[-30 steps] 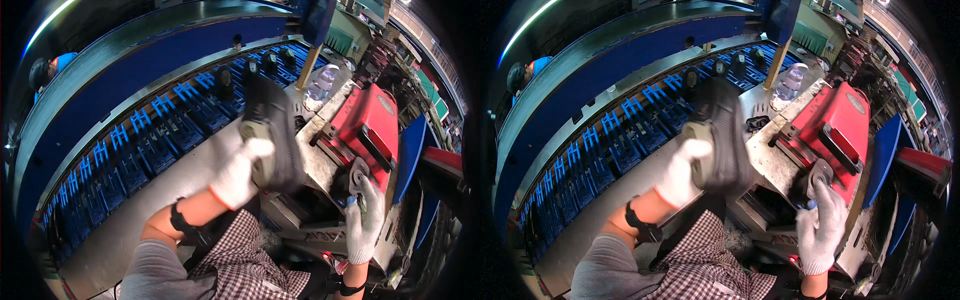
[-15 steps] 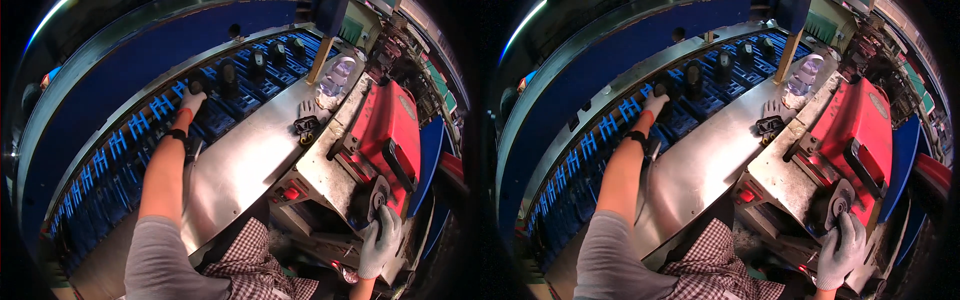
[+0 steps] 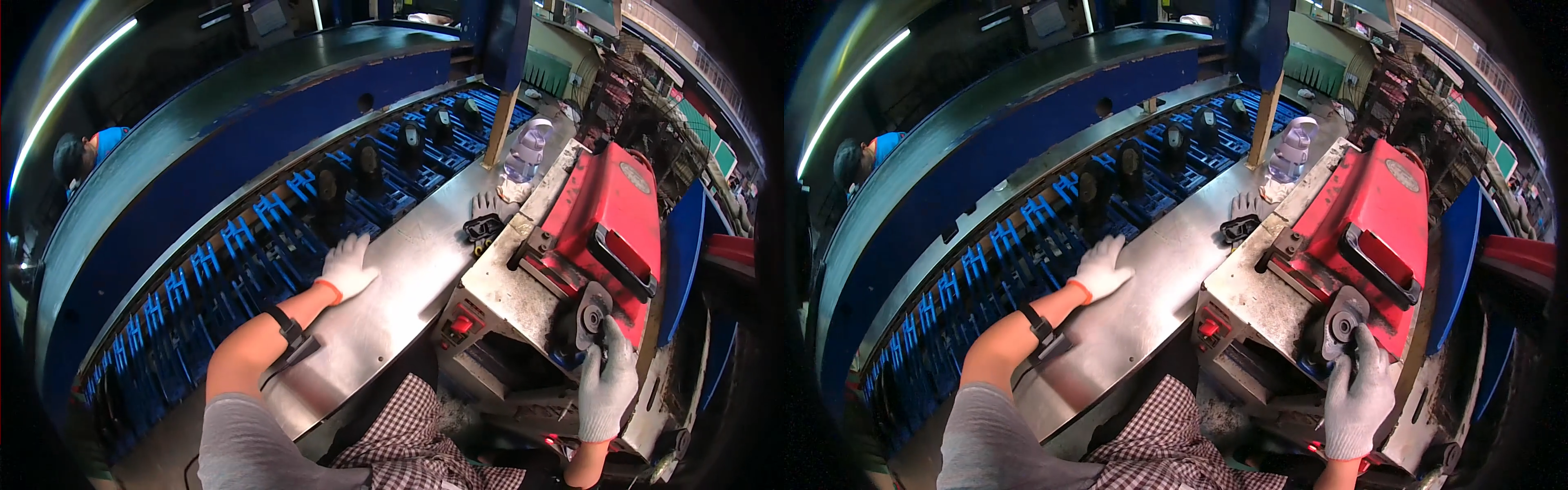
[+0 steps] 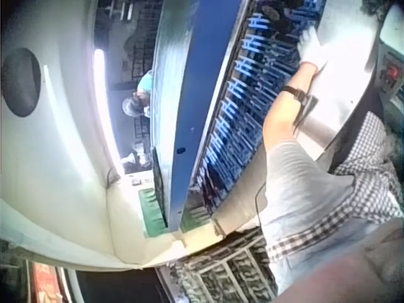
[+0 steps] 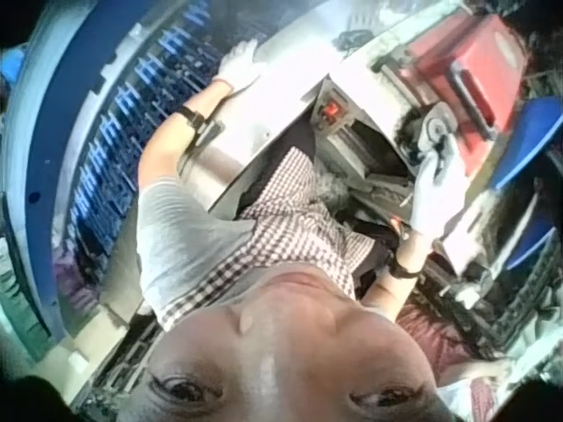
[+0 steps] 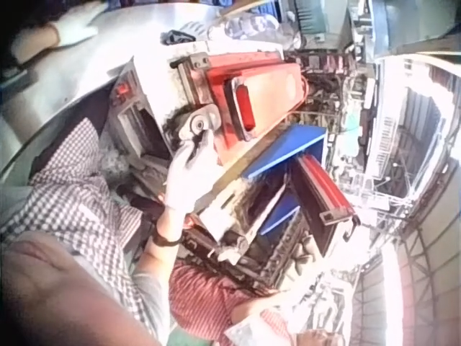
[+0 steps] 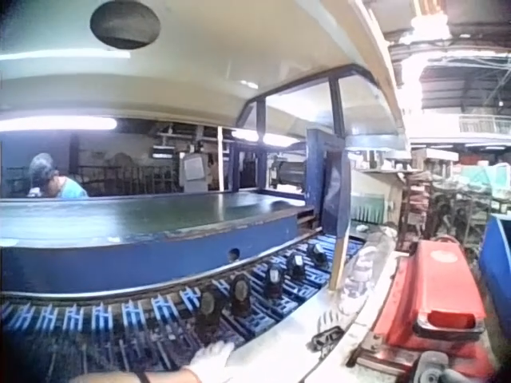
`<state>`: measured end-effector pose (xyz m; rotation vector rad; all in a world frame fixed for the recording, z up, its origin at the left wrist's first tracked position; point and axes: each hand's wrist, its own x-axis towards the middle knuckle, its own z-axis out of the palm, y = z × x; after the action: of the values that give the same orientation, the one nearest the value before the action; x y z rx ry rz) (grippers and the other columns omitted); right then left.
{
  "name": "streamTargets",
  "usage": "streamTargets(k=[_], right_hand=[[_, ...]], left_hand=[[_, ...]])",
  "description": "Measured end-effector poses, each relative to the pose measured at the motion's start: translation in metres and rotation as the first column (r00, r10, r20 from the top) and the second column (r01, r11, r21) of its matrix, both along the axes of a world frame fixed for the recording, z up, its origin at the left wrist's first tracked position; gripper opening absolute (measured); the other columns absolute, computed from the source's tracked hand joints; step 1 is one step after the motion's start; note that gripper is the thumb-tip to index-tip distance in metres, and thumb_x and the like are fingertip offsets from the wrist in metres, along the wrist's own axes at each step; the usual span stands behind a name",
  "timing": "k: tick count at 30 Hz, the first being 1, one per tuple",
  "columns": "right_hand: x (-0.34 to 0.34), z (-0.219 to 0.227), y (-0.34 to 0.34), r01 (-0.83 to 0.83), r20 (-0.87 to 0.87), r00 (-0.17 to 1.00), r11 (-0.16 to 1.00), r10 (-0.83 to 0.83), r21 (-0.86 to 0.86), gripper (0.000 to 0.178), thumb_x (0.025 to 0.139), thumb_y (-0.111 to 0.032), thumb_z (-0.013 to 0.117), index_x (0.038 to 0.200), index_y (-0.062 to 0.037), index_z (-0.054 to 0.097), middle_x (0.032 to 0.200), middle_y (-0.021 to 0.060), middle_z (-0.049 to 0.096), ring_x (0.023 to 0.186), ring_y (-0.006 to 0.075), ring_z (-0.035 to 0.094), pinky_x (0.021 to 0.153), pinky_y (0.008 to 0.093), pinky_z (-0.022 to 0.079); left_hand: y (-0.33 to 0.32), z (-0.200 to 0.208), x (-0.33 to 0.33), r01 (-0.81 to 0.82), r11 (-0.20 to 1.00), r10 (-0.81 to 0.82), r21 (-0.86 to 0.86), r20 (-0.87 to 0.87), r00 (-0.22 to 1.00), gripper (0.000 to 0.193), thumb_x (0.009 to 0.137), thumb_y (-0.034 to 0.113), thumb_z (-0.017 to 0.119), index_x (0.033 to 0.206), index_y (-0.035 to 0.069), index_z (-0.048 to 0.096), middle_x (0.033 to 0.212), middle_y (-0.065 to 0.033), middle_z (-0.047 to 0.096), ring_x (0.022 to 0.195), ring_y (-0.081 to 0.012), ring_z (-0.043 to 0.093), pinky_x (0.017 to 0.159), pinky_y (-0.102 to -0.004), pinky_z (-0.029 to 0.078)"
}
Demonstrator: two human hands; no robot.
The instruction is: Insert shoe components into a heat-press lasting machine and then transfer them to a conveyor belt.
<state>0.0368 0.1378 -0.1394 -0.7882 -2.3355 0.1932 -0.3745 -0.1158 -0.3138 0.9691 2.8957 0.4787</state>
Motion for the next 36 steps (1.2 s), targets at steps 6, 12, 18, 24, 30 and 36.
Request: streamTargets(k=[6, 12, 18, 24, 30, 36], right_hand=[[-0.001, 0.006, 0.0, -0.033, 0.018, 0.999, 0.998, 0.034, -0.046, 0.057, 0.089, 0.0, 0.07, 0.145, -0.0065, 0.064, 0.121, 0.0218, 0.075, 0.106, 0.0357, 0.075, 0.094, 0.0406, 0.058], [0.0, -0.001, 0.004, -0.015, 0.015, 1.0, 0.997, 0.017, -0.076, 0.056, 0.091, -0.002, 0.068, 0.146, -0.0091, 0.064, 0.123, 0.0206, 0.075, 0.107, 0.0337, 0.075, 0.094, 0.0405, 0.057], [0.0, -0.003, 0.0, 0.038, 0.045, 0.998, 0.999, -0.036, -0.038, 0.054, 0.092, -0.005, 0.068, 0.145, -0.0104, 0.065, 0.123, 0.0195, 0.075, 0.107, 0.0333, 0.075, 0.094, 0.0406, 0.058], [0.0, -0.005, 0.0, 0.054, 0.044, 0.998, 0.998, -0.053, -0.021, 0.053, 0.092, -0.006, 0.071, 0.144, -0.0094, 0.066, 0.123, 0.0184, 0.075, 0.107, 0.0337, 0.075, 0.094, 0.0401, 0.058], [-0.001, -0.002, -0.002, 0.105, 0.091, 0.991, 0.994, -0.102, -0.037, 0.053, 0.092, -0.007, 0.071, 0.144, -0.0097, 0.065, 0.125, 0.0183, 0.074, 0.109, 0.0338, 0.074, 0.094, 0.0402, 0.058], [-0.001, -0.001, -0.002, 0.101, 0.086, 0.992, 0.993, -0.096, -0.053, 0.054, 0.093, -0.007, 0.07, 0.146, -0.0109, 0.064, 0.126, 0.0183, 0.074, 0.11, 0.0342, 0.074, 0.095, 0.0411, 0.058]], left_hand=[[-0.013, -0.01, 0.026, 0.094, 0.992, -0.075, 0.088, -0.198, 0.977, 0.073, 0.095, 0.042, 0.068, 0.154, 0.005, 0.046, 0.157, -0.0247, 0.048, 0.146, -0.0435, 0.045, 0.12, -0.0523, 0.038], [-0.012, -0.012, 0.032, 0.057, 0.982, -0.025, 0.179, -0.177, 0.984, 0.062, 0.095, 0.038, 0.068, 0.145, 0.005, 0.053, 0.15, -0.0223, 0.054, 0.138, -0.0425, 0.052, 0.115, -0.0515, 0.043], [-0.012, -0.01, 0.034, 0.043, 0.973, -0.011, 0.226, -0.142, 0.99, 0.053, 0.094, 0.033, 0.066, 0.139, 0.005, 0.059, 0.139, -0.0194, 0.059, 0.129, -0.0398, 0.057, 0.109, -0.0505, 0.047], [-0.013, -0.008, 0.035, 0.033, 0.974, -0.003, 0.222, -0.136, 0.991, 0.051, 0.093, 0.032, 0.066, 0.137, 0.006, 0.061, 0.135, -0.0186, 0.06, 0.127, -0.0393, 0.059, 0.107, -0.0503, 0.048], [-0.013, -0.011, 0.033, 0.037, 0.971, 0.005, 0.237, -0.177, 0.984, 0.049, 0.093, 0.032, 0.067, 0.135, 0.006, 0.063, 0.132, -0.0183, 0.061, 0.124, -0.0388, 0.06, 0.106, -0.05, 0.049], [-0.013, -0.008, 0.033, 0.029, 0.977, 0.001, 0.212, -0.141, 0.99, 0.051, 0.093, 0.032, 0.066, 0.136, 0.007, 0.062, 0.137, -0.0186, 0.06, 0.126, -0.0393, 0.06, 0.107, -0.0504, 0.049]])
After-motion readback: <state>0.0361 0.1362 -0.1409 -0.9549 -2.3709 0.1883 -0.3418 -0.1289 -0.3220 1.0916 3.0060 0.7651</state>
